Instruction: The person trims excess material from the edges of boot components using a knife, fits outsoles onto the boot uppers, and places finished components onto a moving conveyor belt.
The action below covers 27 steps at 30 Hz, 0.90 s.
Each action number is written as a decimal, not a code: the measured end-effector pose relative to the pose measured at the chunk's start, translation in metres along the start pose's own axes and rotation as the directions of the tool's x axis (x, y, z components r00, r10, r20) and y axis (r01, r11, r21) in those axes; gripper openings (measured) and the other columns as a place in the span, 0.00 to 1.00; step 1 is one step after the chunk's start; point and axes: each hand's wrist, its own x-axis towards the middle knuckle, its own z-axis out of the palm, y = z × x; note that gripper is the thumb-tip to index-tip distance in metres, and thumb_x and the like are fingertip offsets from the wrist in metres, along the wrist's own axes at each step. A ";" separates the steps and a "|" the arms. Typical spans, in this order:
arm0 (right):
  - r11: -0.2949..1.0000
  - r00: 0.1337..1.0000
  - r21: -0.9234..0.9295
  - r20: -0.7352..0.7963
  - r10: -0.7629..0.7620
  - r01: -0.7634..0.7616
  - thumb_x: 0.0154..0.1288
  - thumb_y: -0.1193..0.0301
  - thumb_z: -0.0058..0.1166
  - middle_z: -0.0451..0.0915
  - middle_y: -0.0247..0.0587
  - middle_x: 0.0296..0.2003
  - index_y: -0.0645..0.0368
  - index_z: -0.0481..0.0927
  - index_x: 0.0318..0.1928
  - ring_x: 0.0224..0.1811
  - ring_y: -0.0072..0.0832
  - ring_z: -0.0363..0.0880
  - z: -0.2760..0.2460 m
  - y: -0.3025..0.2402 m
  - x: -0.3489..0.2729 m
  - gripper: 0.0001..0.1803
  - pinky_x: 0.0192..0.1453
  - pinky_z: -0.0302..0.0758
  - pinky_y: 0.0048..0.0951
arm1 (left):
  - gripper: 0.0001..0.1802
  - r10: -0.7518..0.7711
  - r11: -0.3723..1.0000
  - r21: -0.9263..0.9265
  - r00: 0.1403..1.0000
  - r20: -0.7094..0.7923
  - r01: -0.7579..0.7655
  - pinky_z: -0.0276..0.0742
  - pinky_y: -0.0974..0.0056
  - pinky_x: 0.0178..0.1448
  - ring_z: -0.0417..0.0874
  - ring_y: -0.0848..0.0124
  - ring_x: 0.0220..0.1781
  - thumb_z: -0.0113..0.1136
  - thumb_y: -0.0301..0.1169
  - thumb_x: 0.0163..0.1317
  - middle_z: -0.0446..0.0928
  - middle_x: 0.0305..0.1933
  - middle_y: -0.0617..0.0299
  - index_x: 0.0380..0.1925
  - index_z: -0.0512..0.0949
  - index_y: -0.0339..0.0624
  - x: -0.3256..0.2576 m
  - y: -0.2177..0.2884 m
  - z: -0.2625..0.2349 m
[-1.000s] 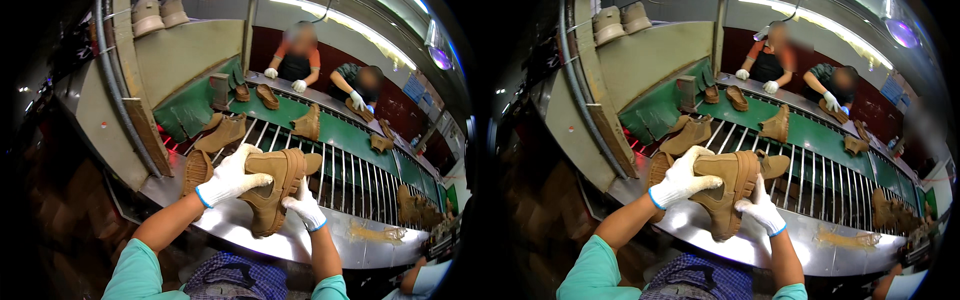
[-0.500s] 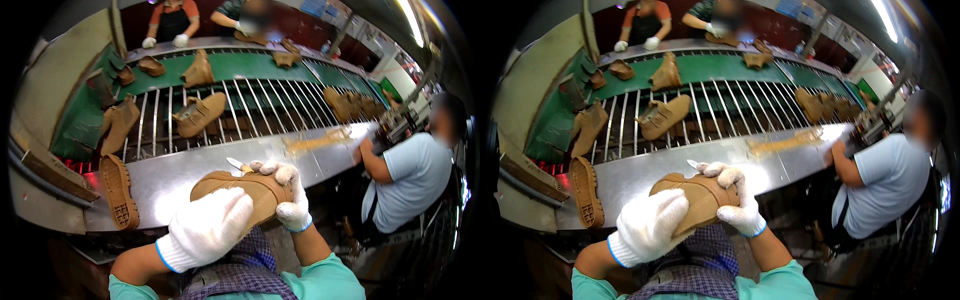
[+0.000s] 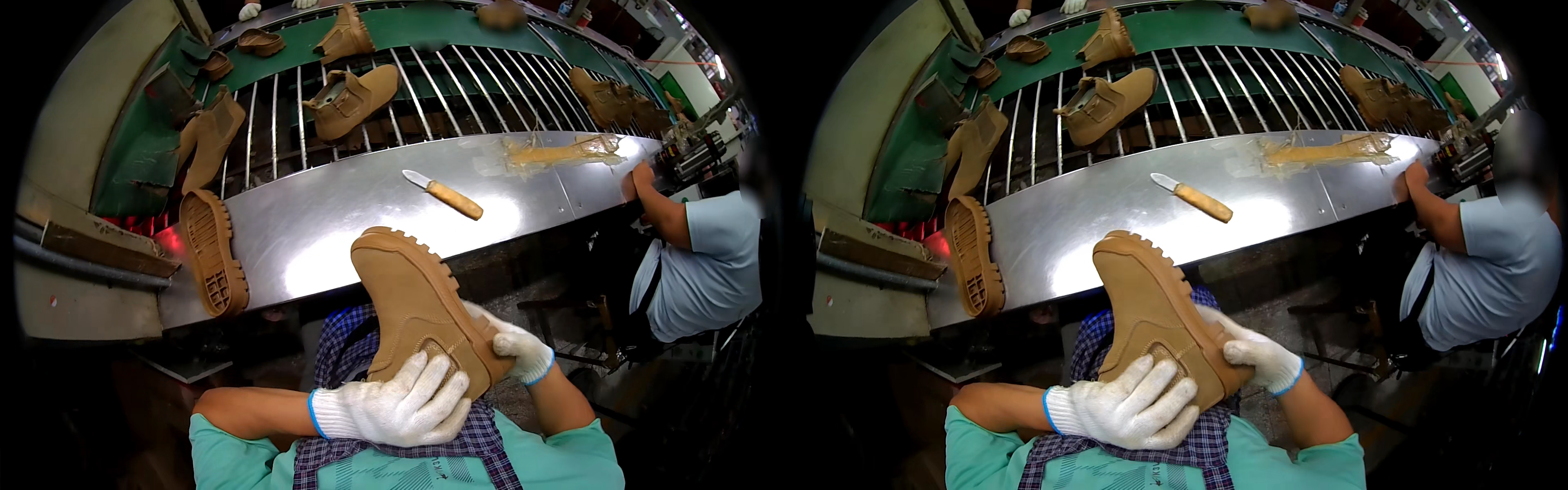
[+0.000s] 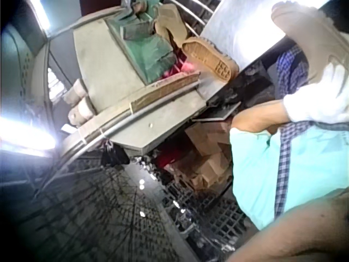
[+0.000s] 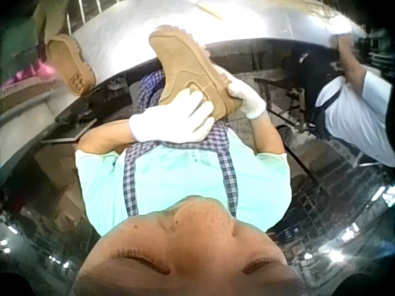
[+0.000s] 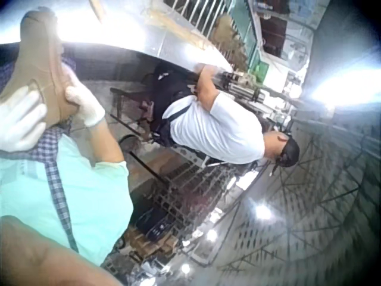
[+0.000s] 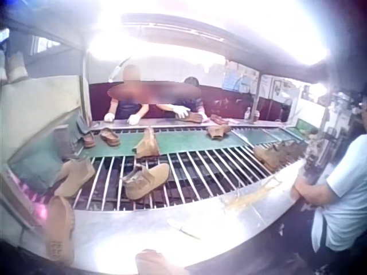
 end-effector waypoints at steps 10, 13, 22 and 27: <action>0.990 0.991 0.054 0.018 0.129 -0.130 0.75 0.59 0.61 0.66 0.50 0.78 0.65 0.50 0.85 0.78 0.37 0.68 0.016 -0.023 0.045 0.49 0.81 0.70 0.39 | 0.17 -0.035 0.991 0.126 0.991 -0.133 0.052 0.91 0.49 0.58 0.87 0.53 0.59 0.70 0.39 0.67 0.82 0.60 0.56 0.55 0.82 0.53 -0.016 -0.019 -0.033; 0.972 0.918 -0.007 -0.326 -0.225 0.236 0.77 0.62 0.54 0.79 0.53 0.68 0.65 0.74 0.73 0.69 0.44 0.80 -0.001 -0.070 0.074 0.30 0.75 0.77 0.45 | 0.19 -0.274 0.919 0.195 0.911 -0.308 0.342 0.90 0.49 0.60 0.85 0.51 0.61 0.75 0.37 0.59 0.82 0.59 0.54 0.50 0.84 0.52 -0.025 -0.038 -0.068; 0.532 0.299 -0.741 -0.442 -0.846 0.409 0.78 0.49 0.60 0.71 0.52 0.74 0.57 0.66 0.79 0.70 0.42 0.77 -0.108 -0.230 0.221 0.40 0.68 0.81 0.43 | 0.35 -0.650 0.634 0.138 0.621 -0.438 0.761 0.86 0.43 0.62 0.85 0.40 0.58 0.83 0.29 0.47 0.78 0.60 0.42 0.55 0.77 0.33 -0.105 -0.034 -0.094; 0.168 0.659 -0.971 -0.016 -0.752 0.169 0.68 0.48 0.67 0.77 0.61 0.69 0.64 0.72 0.74 0.74 0.47 0.76 -0.009 -0.214 0.306 0.44 0.78 0.72 0.44 | 0.34 -0.800 0.287 -0.023 0.226 -0.556 0.958 0.81 0.49 0.70 0.84 0.43 0.64 0.77 0.29 0.58 0.78 0.66 0.39 0.63 0.76 0.32 -0.177 -0.048 -0.093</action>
